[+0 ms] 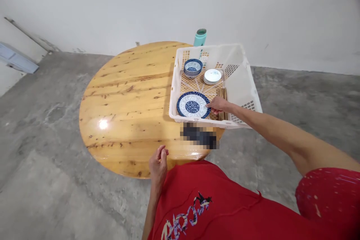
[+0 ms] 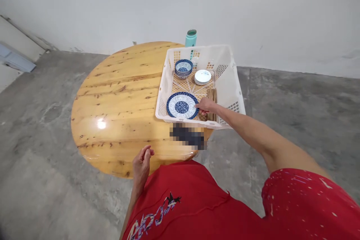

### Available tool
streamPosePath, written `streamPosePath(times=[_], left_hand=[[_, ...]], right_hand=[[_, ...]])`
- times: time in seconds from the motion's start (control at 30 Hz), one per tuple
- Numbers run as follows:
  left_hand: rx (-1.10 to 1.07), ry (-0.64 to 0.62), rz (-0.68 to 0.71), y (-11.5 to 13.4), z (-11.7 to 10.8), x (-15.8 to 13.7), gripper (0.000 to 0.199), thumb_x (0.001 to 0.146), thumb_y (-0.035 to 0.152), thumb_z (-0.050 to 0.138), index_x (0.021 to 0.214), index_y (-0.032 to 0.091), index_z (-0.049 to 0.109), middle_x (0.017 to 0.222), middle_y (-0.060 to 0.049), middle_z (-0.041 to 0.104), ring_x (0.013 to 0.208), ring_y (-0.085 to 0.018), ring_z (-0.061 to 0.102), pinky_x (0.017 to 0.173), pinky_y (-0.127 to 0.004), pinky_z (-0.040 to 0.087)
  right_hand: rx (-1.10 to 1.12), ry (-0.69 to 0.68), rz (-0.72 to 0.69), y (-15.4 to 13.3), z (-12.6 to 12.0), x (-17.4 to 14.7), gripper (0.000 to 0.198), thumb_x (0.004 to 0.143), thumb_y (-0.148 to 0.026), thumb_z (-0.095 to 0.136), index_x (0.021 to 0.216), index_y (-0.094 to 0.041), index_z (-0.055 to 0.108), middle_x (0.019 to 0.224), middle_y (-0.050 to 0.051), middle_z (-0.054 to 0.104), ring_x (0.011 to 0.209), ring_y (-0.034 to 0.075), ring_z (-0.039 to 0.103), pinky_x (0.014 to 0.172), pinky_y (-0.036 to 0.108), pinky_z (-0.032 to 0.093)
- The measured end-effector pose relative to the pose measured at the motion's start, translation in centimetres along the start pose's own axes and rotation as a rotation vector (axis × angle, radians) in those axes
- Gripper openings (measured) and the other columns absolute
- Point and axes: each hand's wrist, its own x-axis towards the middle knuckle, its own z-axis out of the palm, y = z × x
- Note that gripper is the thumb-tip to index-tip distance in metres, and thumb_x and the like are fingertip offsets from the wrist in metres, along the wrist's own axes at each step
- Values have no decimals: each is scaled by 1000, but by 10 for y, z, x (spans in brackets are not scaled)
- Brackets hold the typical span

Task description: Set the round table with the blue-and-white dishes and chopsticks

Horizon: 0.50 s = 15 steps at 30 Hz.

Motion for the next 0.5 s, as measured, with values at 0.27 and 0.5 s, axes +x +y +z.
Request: streamPosePath(times=[0.27, 0.5], left_hand=[[41, -27, 25, 9, 7, 4, 35, 96, 42, 51, 108, 18, 73, 87, -6, 77, 85, -18, 74, 83, -30, 57], [17, 15, 0, 6, 6, -4, 35, 97, 42, 51, 107, 17, 73, 88, -7, 77, 84, -18, 74, 83, -31, 57]], right_hand=[[-10, -31, -30, 2, -15, -1, 33, 91, -25, 74, 63, -15, 60, 55, 3, 63, 44, 11, 56, 43, 20, 39], [-64, 7, -68, 0, -10, 5, 35, 86, -33, 80, 63, -14, 63, 60, 7, 66, 49, 15, 60, 46, 22, 43]])
